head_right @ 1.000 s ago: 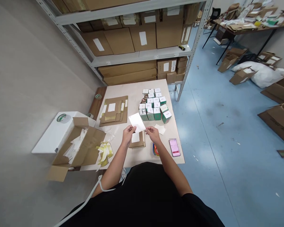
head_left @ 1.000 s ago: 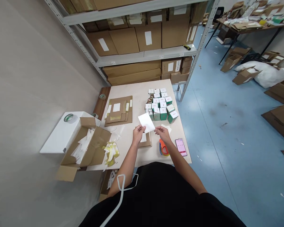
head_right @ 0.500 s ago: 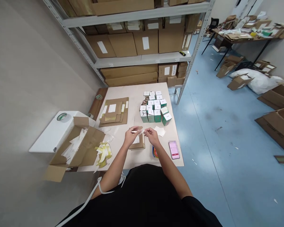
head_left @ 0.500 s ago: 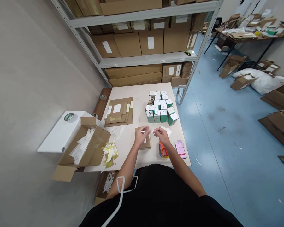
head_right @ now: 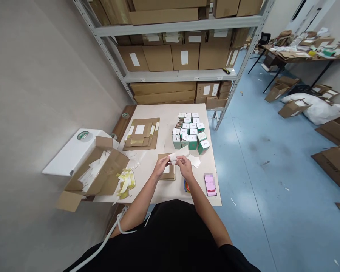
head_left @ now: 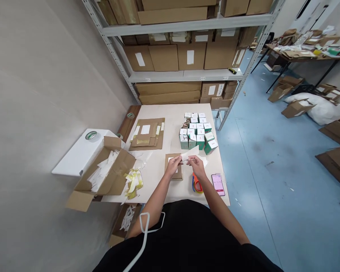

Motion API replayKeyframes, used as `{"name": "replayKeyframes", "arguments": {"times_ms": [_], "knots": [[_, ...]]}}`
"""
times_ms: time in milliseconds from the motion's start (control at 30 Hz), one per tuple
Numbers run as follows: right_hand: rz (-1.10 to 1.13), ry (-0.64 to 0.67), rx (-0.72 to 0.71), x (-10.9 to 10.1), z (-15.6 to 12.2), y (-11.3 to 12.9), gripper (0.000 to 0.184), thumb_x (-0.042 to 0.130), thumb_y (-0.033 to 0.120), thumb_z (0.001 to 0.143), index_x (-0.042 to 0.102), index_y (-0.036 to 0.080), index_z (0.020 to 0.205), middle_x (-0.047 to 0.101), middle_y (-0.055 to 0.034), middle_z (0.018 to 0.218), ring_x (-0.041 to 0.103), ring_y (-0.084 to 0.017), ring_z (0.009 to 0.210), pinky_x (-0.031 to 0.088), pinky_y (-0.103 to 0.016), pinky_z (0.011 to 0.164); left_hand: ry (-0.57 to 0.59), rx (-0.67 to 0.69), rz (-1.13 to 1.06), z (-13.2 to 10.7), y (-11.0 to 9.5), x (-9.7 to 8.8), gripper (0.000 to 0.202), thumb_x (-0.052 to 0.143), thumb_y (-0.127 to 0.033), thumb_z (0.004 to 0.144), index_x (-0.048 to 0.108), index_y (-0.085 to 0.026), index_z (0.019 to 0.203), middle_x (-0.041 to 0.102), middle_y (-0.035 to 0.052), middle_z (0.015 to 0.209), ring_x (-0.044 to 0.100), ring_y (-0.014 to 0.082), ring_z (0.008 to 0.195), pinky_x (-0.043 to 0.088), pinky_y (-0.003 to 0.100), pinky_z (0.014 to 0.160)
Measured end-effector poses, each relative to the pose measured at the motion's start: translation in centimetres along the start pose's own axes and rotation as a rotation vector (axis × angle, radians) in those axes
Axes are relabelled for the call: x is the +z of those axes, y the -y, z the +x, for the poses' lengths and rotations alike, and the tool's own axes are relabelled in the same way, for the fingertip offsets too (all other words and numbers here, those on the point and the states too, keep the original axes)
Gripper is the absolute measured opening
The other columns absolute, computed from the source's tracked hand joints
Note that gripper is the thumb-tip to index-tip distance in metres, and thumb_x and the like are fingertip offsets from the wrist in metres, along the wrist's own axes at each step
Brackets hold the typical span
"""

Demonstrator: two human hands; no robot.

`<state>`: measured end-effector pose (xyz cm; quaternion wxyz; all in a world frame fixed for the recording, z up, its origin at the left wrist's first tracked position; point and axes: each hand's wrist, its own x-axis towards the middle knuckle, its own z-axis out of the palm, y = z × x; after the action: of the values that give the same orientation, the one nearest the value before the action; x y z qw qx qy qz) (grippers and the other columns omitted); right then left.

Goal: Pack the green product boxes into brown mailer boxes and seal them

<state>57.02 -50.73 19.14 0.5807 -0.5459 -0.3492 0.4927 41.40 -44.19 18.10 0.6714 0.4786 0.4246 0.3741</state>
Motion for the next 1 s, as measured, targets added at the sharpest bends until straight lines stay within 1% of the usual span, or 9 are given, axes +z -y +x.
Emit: {"name": "replayKeyframes", "arguments": {"times_ms": [100,200,300,367,467,600,767,867,1000], "knots": [[0.004,-0.028,0.002,0.2,0.0,0.0,0.029,0.07,0.051,0.083,0.069,0.024,0.095,0.074,-0.0033,0.081,0.071,-0.023,0.084,0.053,-0.039,0.085,0.023,0.021,-0.006,-0.3,0.1,0.2,0.061,0.079,-0.069,0.078,0.083,-0.015,0.105,0.08,0.0137,0.104,0.074,0.0269,0.098,0.059,0.041,0.091],[-0.002,0.02,-0.031,0.3,-0.1,0.1,0.027,0.07,0.05,0.082,0.067,0.024,0.089,0.076,-0.007,0.106,0.072,-0.024,0.095,0.054,-0.038,0.087,-0.058,0.056,0.074,-0.5,0.1,0.2,0.053,0.089,-0.058,0.071,0.083,-0.017,0.102,0.08,0.0095,0.098,0.073,0.0256,0.095,0.059,0.039,0.091],[0.009,0.022,-0.028,0.4,-0.4,-0.3,0.025,0.068,0.048,0.082,0.064,0.024,0.083,0.073,-0.0083,0.118,0.071,-0.025,0.102,0.055,-0.038,0.087,-0.17,0.058,0.109,-0.7,0.0,-0.3,0.046,0.085,-0.059,0.074,0.083,-0.017,0.091,0.079,0.0071,0.09,0.071,0.0241,0.088,0.059,0.038,0.085],[0.053,-0.026,-0.002,0.4,-0.6,-0.7,0.023,0.065,0.047,0.084,0.061,0.024,0.082,0.074,-0.0077,0.114,0.069,-0.024,0.102,0.056,-0.038,0.086,-0.252,0.054,0.095,-0.9,-0.1,-0.8,0.045,0.083,-0.06,0.075,0.083,-0.017,0.089,0.078,0.0068,0.09,0.07,0.0224,0.086,0.058,0.036,0.082],[0.154,-0.099,0.055,0.8,-0.8,-1.5,0.022,0.063,0.046,0.085,0.055,0.025,0.082,0.072,-0.0043,0.098,0.069,-0.022,0.094,0.059,-0.038,0.084,-0.332,0.048,0.051,-1.4,-0.2,-1.5,0.047,0.08,-0.062,0.077,0.081,-0.016,0.091,0.076,0.0059,0.089,0.067,0.019,0.082,0.057,0.032,0.078],[0.234,-0.158,0.142,2.4,-1.0,-2.3,0.032,0.071,0.051,0.081,0.053,0.026,0.09,0.065,0.0015,0.08,0.067,-0.018,0.08,0.059,-0.035,0.079,-0.254,0.047,0.083,-2.2,-0.1,-1.8,0.05,0.074,-0.066,0.082,0.076,-0.016,0.081,0.068,0.0021,0.076,0.061,0.0164,0.074,0.054,0.029,0.073],[0.186,-0.194,0.143,5.3,-0.8,-3.0,0.052,0.085,0.052,0.074,0.058,0.026,0.11,0.068,0.0017,0.083,0.067,-0.019,0.083,0.055,-0.033,0.076,-0.235,0.095,0.151,-3.4,-0.1,-2.4,0.049,0.073,-0.063,0.085,0.069,-0.017,0.07,0.06,-0.0007,0.067,0.056,0.0149,0.068,0.047,0.026,0.066],[0.112,-0.146,0.143,7.0,-0.4,-3.6,0.047,0.083,0.056,0.074,0.064,0.022,0.102,0.07,-0.0013,0.085,0.067,-0.019,0.081,0.053,-0.032,0.074,-0.282,0.113,0.119,-4.4,-0.4,-4.3,0.045,0.074,-0.06,0.085,0.073,-0.016,0.074,0.062,0.0,0.068,0.057,0.0155,0.069,0.047,0.026,0.066],[0.048,-0.081,0.097,9.7,0.6,-4.1,0.042,0.081,0.057,0.075,0.065,0.021,0.089,0.072,-0.0032,0.089,0.065,-0.019,0.082,0.052,-0.032,0.072,-0.483,0.147,0.041,-6.5,-1.0,-9.6,0.046,0.072,-0.063,0.084,0.076,-0.017,0.081,0.067,0.0018,0.074,0.062,0.0181,0.075,0.051,0.029,0.073]]}}
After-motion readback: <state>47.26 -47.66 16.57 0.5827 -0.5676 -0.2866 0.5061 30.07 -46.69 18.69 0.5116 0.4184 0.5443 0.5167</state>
